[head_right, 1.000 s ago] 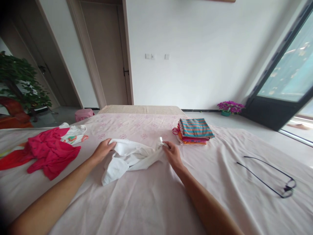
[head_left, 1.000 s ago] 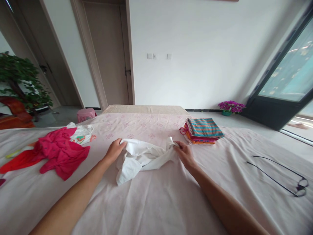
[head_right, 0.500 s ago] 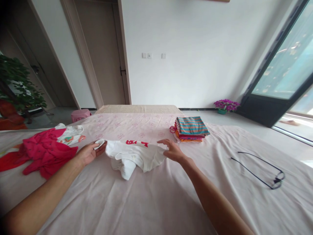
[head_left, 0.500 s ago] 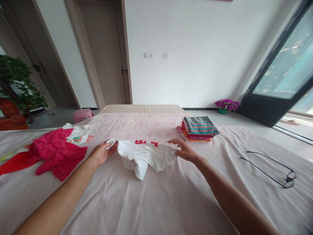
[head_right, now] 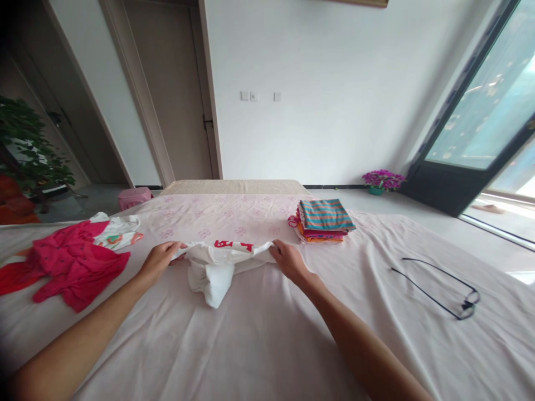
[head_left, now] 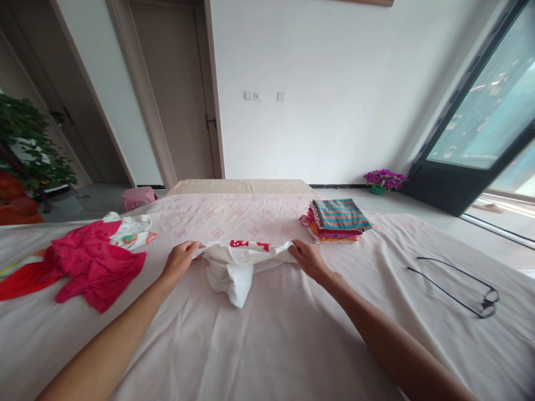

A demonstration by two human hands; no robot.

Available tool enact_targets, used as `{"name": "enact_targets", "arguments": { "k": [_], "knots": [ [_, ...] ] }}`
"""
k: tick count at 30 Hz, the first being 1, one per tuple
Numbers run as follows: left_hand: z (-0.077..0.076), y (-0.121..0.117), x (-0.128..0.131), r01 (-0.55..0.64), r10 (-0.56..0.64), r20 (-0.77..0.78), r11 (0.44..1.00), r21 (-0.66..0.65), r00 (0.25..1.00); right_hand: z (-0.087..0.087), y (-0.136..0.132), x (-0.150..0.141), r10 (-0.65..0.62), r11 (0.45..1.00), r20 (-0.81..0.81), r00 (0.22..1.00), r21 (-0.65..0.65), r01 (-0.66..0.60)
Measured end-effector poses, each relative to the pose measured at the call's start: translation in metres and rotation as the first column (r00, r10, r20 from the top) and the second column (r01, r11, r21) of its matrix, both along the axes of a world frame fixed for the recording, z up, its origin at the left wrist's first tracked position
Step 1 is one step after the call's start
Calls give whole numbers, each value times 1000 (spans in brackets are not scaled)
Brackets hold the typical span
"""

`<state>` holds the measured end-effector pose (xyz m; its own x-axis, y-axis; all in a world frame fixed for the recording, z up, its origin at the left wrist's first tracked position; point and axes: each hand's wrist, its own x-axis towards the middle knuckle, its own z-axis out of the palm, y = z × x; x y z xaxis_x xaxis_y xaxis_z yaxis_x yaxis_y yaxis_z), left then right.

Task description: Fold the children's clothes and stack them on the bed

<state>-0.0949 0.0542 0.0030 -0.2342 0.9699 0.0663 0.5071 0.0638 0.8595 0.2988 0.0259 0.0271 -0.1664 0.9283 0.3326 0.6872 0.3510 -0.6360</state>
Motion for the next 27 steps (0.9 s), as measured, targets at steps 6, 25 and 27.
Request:
{"name": "enact_targets", "arguments": {
  "k": [6, 25, 27],
  "knots": [
    [39, -17, 53, 188, -146, -135, 896, 401, 980, 52, 4, -58, 67, 900, -624, 779, -299, -316],
    [144, -24, 50, -219, -182, 846, 919, 328, 501, -18, -4, -145, 260, 901, -298, 918, -267, -342],
    [152, -27, 45, -220, -201, 858, 916, 336, 473, -14, -1, -160, 218, 908, -262, 940, -299, -294]
  ]
}}
